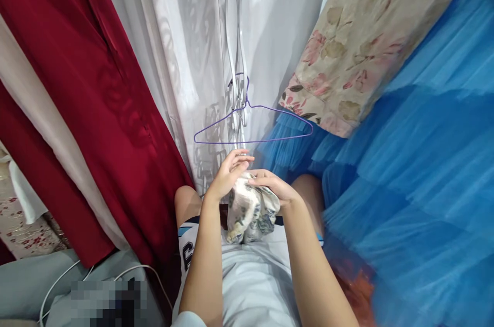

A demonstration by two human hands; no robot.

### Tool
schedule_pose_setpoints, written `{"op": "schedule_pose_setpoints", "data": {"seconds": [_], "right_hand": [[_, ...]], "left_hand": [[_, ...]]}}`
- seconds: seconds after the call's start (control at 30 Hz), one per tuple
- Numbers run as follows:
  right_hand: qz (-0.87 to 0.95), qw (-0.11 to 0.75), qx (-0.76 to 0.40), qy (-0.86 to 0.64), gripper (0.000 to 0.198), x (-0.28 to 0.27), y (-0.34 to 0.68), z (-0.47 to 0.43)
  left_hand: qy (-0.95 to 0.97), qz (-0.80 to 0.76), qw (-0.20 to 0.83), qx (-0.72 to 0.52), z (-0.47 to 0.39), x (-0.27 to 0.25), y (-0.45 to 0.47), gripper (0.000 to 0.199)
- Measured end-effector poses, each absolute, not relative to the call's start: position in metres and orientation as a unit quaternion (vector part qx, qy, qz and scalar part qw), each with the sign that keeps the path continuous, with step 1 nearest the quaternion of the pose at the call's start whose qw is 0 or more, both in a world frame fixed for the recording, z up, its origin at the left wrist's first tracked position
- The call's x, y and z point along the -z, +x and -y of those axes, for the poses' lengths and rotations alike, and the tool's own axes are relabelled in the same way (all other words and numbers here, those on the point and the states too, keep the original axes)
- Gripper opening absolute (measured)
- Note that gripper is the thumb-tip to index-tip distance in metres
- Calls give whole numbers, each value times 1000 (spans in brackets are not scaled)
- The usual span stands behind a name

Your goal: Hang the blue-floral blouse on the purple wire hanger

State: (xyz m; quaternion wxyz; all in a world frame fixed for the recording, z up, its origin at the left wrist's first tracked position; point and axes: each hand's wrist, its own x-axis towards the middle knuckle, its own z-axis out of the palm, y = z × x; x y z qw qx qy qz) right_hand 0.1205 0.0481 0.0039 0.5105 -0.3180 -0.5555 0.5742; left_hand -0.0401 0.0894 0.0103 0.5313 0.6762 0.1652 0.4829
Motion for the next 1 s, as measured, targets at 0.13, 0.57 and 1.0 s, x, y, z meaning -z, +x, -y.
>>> {"op": "schedule_pose_setpoints", "data": {"seconds": [0.13, 0.57, 1.0], "right_hand": [[539, 443, -669, -257, 52, -24, 130, -34], [481, 670, -447, -345, 70, -54, 184, 2], [614, 561, -139, -538, 64, -14, 151, -108]], "left_hand": [[664, -153, 652, -333, -104, 21, -57, 70], [755, -203, 582, -225, -73, -10, -112, 50], [841, -487, -11, -233, -190, -52, -203, 18]]}}
